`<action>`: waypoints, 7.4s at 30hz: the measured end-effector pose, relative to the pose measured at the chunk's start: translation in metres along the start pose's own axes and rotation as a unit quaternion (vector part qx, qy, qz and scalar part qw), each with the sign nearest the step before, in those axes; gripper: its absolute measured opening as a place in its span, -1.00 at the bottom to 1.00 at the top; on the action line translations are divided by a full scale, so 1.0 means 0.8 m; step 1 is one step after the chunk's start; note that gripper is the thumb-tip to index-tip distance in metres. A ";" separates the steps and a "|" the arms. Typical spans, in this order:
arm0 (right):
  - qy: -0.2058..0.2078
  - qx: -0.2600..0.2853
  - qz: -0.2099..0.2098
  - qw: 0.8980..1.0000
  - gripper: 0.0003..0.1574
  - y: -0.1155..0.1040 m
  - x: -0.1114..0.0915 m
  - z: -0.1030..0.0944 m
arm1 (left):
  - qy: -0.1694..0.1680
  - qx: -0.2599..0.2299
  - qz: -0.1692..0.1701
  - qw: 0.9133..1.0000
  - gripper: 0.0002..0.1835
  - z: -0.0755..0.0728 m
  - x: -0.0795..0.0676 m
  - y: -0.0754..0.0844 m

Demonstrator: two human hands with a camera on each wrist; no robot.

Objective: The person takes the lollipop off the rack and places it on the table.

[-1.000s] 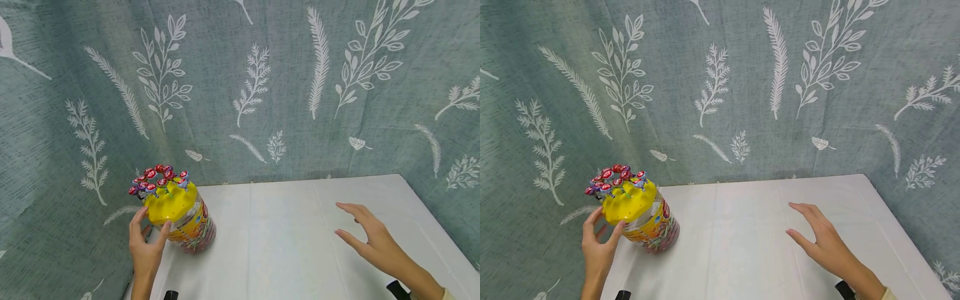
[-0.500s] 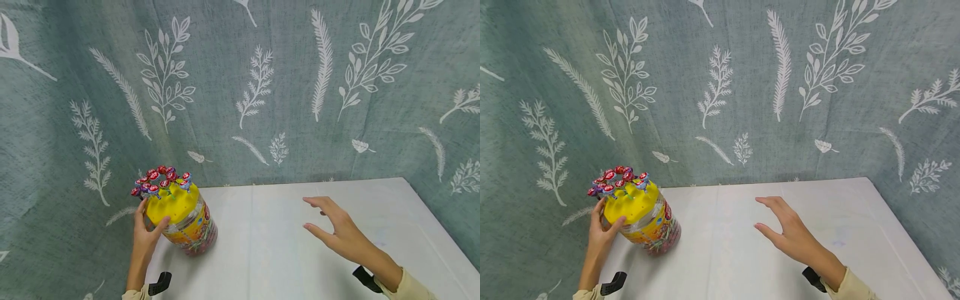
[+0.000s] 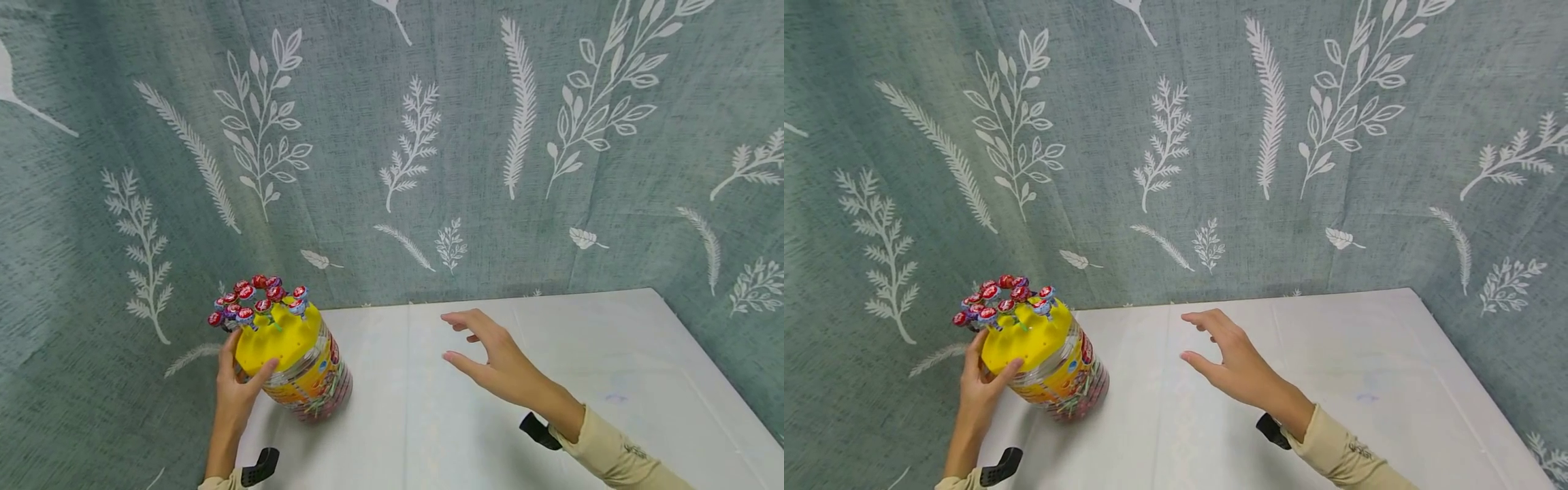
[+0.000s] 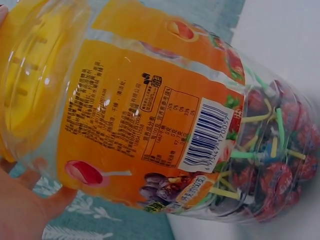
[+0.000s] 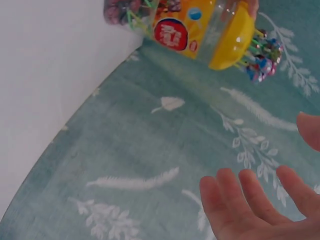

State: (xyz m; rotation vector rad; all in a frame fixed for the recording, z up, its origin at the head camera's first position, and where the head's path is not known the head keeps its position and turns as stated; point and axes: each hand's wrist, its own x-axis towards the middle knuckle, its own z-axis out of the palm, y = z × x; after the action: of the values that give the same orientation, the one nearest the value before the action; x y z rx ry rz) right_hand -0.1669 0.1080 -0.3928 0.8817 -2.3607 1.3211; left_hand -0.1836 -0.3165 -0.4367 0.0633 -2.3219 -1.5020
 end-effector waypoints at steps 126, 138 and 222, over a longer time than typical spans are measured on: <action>0.053 0.171 0.194 0.964 -0.48 0.104 0.124 0.143 | 0.046 -0.020 0.031 0.998 -0.16 0.018 -0.010 -0.008; 0.067 0.161 0.227 0.958 -0.45 0.126 0.110 0.162 | 0.049 -0.010 0.027 0.998 -0.16 0.018 -0.011 -0.009; -0.005 0.105 0.204 0.973 -0.60 0.123 0.111 0.151 | 0.057 -0.025 0.049 0.997 -0.14 0.021 -0.012 -0.017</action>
State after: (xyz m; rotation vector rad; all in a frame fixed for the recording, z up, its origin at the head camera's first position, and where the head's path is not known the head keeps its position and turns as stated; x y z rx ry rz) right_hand -0.2937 0.0116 -0.4763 0.4625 -2.5344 1.7501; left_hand -0.1823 -0.3053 -0.4577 0.0200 -2.1644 -1.4690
